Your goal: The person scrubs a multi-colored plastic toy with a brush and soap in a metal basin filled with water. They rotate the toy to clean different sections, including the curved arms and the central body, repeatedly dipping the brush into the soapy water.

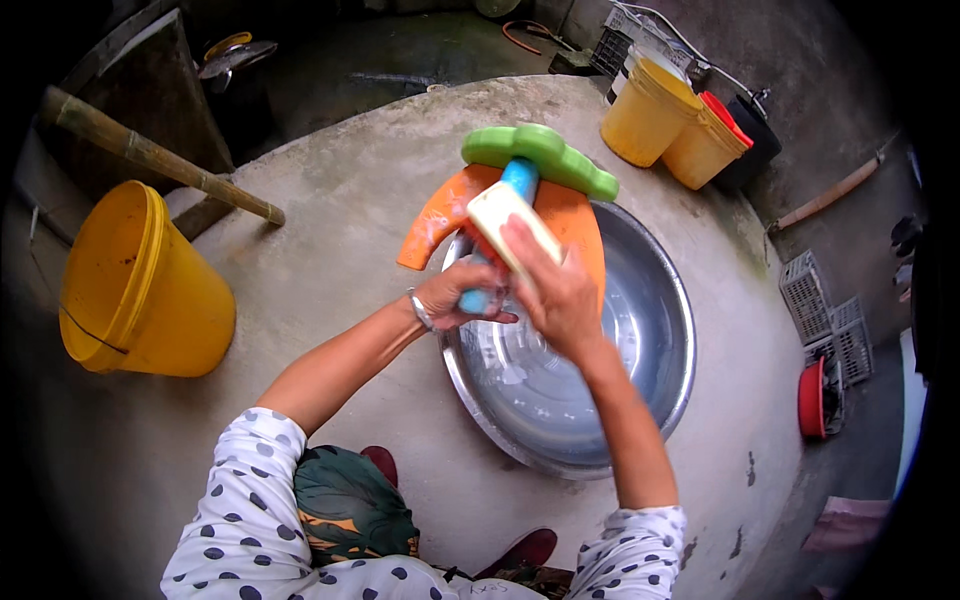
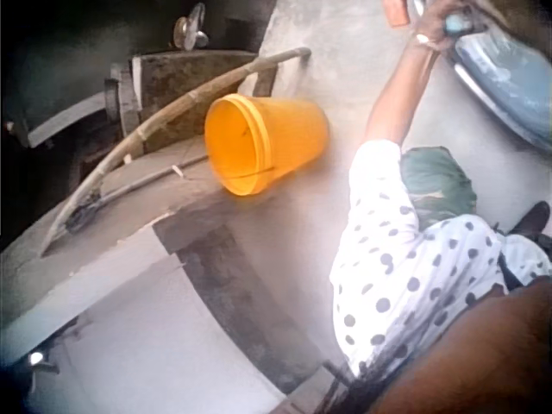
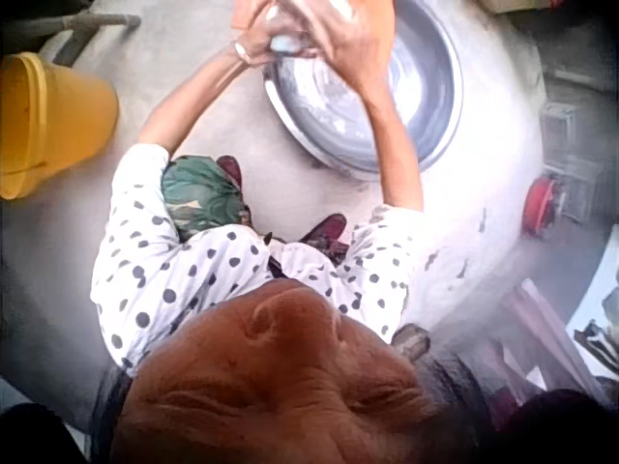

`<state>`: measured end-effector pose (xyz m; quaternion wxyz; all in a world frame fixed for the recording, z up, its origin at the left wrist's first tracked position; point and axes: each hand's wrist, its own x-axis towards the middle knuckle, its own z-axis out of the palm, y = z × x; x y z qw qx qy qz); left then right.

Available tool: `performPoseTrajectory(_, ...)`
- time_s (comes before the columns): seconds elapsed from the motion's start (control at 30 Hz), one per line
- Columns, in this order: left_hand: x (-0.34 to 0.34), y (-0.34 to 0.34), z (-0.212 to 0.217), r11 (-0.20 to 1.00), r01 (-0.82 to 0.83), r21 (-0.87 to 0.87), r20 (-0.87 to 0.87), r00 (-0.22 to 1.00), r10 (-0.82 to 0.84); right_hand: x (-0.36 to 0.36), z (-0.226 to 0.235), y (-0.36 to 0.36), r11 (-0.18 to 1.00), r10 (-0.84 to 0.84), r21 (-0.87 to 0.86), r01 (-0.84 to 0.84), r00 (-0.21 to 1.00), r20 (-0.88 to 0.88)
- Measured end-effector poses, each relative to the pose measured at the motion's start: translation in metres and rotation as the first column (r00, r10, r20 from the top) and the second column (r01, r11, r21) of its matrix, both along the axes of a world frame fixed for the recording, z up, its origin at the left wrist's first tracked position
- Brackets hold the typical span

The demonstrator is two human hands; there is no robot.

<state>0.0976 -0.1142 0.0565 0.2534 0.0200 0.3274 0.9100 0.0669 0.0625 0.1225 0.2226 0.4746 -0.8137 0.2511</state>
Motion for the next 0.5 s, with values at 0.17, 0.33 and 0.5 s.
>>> performPoseTrajectory(0.17, 0.008, 0.052, 0.014, 0.977, -0.063, -0.204, -0.032, 0.998, 0.058, -0.018, 0.063, 0.030, 0.866, -0.077, 0.470, 0.169, 0.975, -0.208)
performPoseTrajectory(0.33, 0.037, 0.109, -0.006, 0.739, -0.092, -0.667, -0.186, 0.982, -0.045, 0.025, 0.083, 0.065, 0.645, -0.068, 0.756, 0.115, 0.993, -0.093)
performPoseTrajectory(0.5, 0.064, 0.131, -0.003, 0.488, -0.075, -0.870, -0.187, 0.965, -0.186, 0.053, 0.070, 0.079, 0.497, -0.238, 0.852, 0.163, 0.970, -0.047)
